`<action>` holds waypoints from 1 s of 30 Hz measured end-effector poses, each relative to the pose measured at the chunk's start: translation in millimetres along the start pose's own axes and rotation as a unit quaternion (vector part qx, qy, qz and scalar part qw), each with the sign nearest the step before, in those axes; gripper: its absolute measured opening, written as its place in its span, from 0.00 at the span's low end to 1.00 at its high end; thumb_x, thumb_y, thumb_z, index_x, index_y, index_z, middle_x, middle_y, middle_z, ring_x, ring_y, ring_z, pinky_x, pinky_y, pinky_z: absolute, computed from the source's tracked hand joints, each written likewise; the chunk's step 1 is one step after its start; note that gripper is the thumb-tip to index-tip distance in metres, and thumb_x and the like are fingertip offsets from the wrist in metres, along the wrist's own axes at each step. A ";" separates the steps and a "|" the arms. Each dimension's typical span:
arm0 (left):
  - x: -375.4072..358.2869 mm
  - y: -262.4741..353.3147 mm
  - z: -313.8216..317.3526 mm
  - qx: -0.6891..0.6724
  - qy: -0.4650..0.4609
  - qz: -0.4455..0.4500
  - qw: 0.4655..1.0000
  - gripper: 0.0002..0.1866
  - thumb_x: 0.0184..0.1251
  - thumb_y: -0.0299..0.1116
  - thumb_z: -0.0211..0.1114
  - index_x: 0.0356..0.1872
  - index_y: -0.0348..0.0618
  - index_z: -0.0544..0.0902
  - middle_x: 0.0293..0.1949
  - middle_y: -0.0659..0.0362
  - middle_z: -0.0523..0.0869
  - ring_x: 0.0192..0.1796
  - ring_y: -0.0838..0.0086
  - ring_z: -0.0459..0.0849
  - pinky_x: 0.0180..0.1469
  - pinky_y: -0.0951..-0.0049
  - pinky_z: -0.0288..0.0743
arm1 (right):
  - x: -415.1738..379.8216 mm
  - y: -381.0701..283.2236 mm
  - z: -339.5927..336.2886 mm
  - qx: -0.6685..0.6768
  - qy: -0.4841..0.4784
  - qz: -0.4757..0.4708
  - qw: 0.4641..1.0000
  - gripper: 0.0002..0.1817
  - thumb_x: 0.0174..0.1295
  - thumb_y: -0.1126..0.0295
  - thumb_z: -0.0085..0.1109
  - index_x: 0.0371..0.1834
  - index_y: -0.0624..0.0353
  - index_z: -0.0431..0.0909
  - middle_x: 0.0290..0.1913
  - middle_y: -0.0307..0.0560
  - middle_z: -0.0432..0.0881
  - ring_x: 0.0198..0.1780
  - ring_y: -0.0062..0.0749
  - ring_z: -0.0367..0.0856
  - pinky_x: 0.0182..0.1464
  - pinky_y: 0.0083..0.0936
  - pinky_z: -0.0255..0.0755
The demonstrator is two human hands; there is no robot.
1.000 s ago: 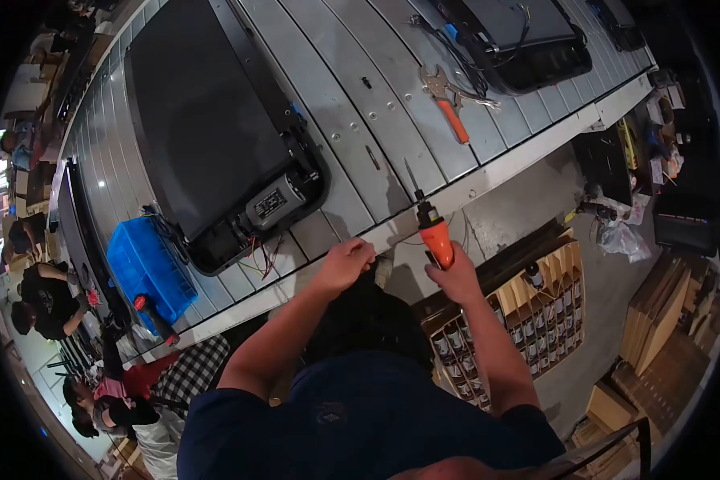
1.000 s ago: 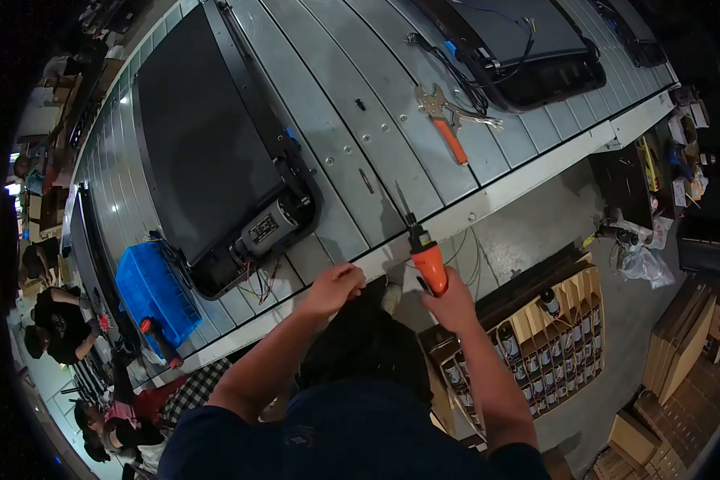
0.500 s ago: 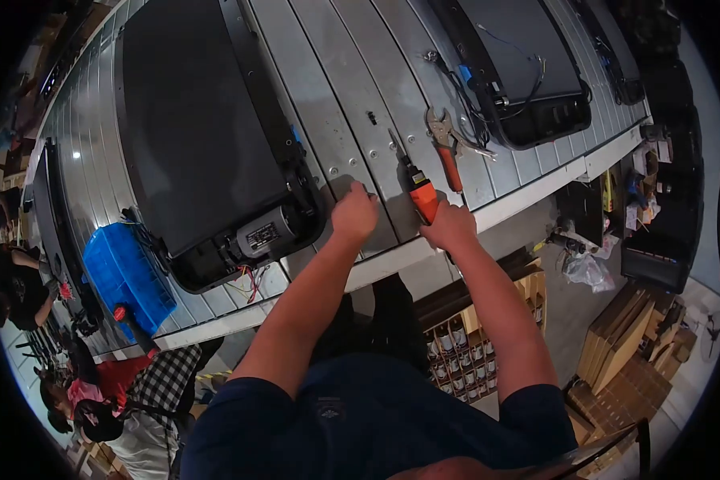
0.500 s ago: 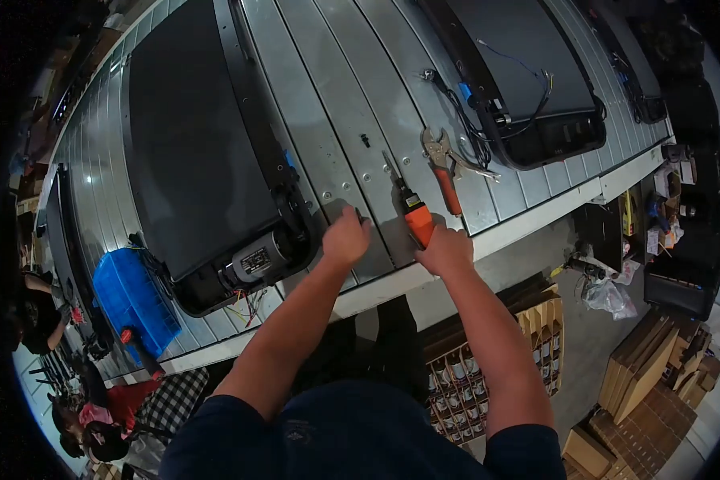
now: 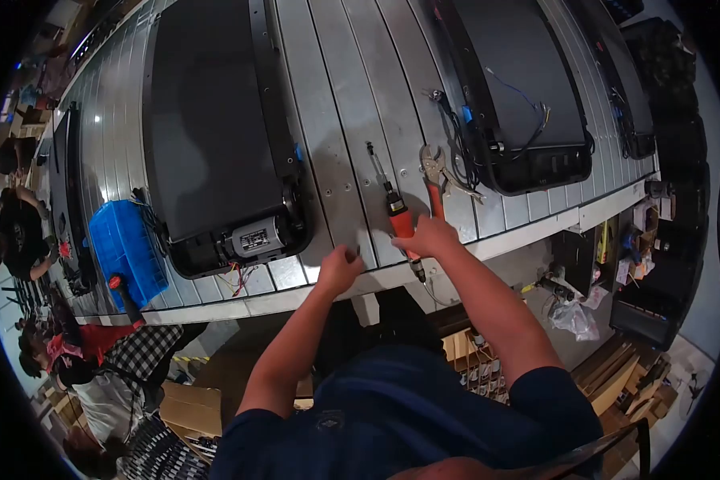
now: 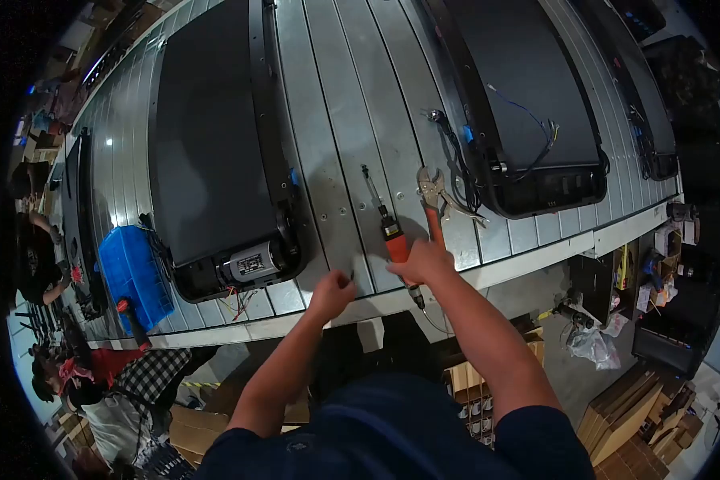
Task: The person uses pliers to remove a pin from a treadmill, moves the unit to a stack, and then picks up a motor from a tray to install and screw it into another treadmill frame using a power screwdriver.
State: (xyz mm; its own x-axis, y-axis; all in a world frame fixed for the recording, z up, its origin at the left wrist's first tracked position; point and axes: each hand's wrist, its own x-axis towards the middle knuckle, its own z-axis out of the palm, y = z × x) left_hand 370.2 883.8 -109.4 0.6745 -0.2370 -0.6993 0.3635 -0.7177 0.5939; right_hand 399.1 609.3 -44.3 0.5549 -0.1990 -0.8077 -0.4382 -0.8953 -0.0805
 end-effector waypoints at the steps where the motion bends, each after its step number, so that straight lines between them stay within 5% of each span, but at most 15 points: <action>1: -15.6 -16.6 5.2 -0.100 -0.022 -0.040 0.994 0.15 0.71 0.39 0.72 0.44 0.36 0.83 0.37 0.49 0.91 0.39 0.58 0.92 0.46 0.58 0.85 | 17.9 -0.3 -7.8 0.024 0.082 -0.025 0.996 0.42 0.57 0.35 0.72 0.64 0.60 0.81 0.57 0.60 0.89 0.59 0.54 0.89 0.62 0.47 0.82; 4: -74.8 -38.6 11.4 -0.271 -0.029 -0.135 0.953 0.11 0.74 0.34 0.71 0.43 0.36 0.80 0.35 0.54 0.89 0.35 0.72 0.90 0.38 0.70 0.85 | 64.0 -32.3 -64.6 0.122 0.189 -0.122 0.967 0.33 0.66 0.44 0.68 0.64 0.59 0.80 0.57 0.60 0.87 0.62 0.54 0.87 0.61 0.52 0.82; 6: -105.2 -84.7 33.0 -0.363 0.015 -0.147 0.920 0.12 0.75 0.31 0.71 0.48 0.35 0.81 0.36 0.55 0.90 0.35 0.73 0.90 0.38 0.74 0.84 | 110.9 -62.5 -70.4 0.113 0.308 -0.179 0.928 0.25 0.68 0.52 0.68 0.59 0.58 0.79 0.53 0.61 0.88 0.58 0.61 0.87 0.59 0.52 0.81; 9: -157.6 -88.1 38.8 -0.374 0.054 -0.189 0.906 0.21 0.75 0.29 0.71 0.64 0.34 0.79 0.42 0.54 0.90 0.38 0.72 0.89 0.41 0.71 0.86 | 151.0 -101.0 -81.0 0.031 0.267 -0.168 0.949 0.20 0.67 0.58 0.68 0.55 0.58 0.80 0.51 0.60 0.89 0.57 0.62 0.87 0.57 0.52 0.82; 15: -203.7 -122.1 70.5 -0.477 0.080 -0.230 0.844 0.24 0.77 0.29 0.69 0.70 0.36 0.78 0.43 0.57 0.90 0.39 0.75 0.88 0.41 0.72 0.84 | 188.5 -122.0 -76.8 0.091 0.299 -0.292 0.904 0.14 0.66 0.63 0.64 0.49 0.60 0.80 0.48 0.58 0.90 0.50 0.64 0.87 0.53 0.51 0.81; 16: -205.9 -123.7 76.0 -0.487 0.076 -0.226 0.840 0.24 0.77 0.29 0.69 0.70 0.36 0.78 0.43 0.58 0.89 0.38 0.75 0.88 0.41 0.73 0.84 | 168.8 -121.4 -77.8 0.156 0.300 -0.305 0.890 0.15 0.68 0.62 0.64 0.50 0.61 0.82 0.44 0.53 0.90 0.45 0.52 0.88 0.50 0.45 0.80; 19: -200.0 -121.5 72.1 -0.476 0.001 -0.197 0.857 0.24 0.77 0.28 0.67 0.71 0.37 0.78 0.42 0.58 0.89 0.38 0.75 0.87 0.41 0.73 0.84 | 91.4 -89.5 -55.9 0.333 0.177 -0.351 0.857 0.16 0.70 0.61 0.66 0.52 0.61 0.84 0.40 0.46 0.88 0.41 0.38 0.86 0.48 0.37 0.79; 21: -186.9 -111.2 63.0 -0.452 -0.056 -0.173 0.873 0.24 0.76 0.29 0.67 0.71 0.39 0.78 0.40 0.58 0.88 0.37 0.74 0.87 0.41 0.72 0.84 | 23.7 -47.3 -13.7 0.372 0.131 -0.336 0.856 0.16 0.73 0.61 0.66 0.52 0.62 0.86 0.38 0.39 0.86 0.41 0.26 0.82 0.46 0.29 0.77; 24: -181.4 -87.7 49.5 -0.405 -0.101 -0.144 0.897 0.21 0.76 0.32 0.66 0.67 0.41 0.80 0.39 0.58 0.88 0.35 0.72 0.87 0.39 0.71 0.83 | -62.7 35.8 73.8 0.477 -0.057 -0.184 0.857 0.12 0.76 0.61 0.66 0.46 0.60 0.86 0.35 0.38 0.84 0.33 0.21 0.79 0.38 0.23 0.75; 30: -168.6 -43.1 52.8 -0.253 -0.149 -0.108 0.950 0.16 0.76 0.32 0.66 0.61 0.41 0.81 0.39 0.54 0.89 0.35 0.66 0.89 0.38 0.68 0.84 | -215.2 207.1 240.2 0.688 -0.029 0.052 0.723 0.11 0.72 0.62 0.69 0.44 0.57 0.82 0.28 0.36 0.77 0.25 0.21 0.70 0.25 0.24 0.63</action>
State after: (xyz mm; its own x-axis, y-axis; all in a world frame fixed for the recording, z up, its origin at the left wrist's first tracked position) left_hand 206.9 920.1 -38.2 0.3651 -0.3491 -0.8630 0.7852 -0.3825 0.4869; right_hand 19.0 562.5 -27.3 0.4559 -0.1839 -0.8709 -0.7862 0.3755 -0.4908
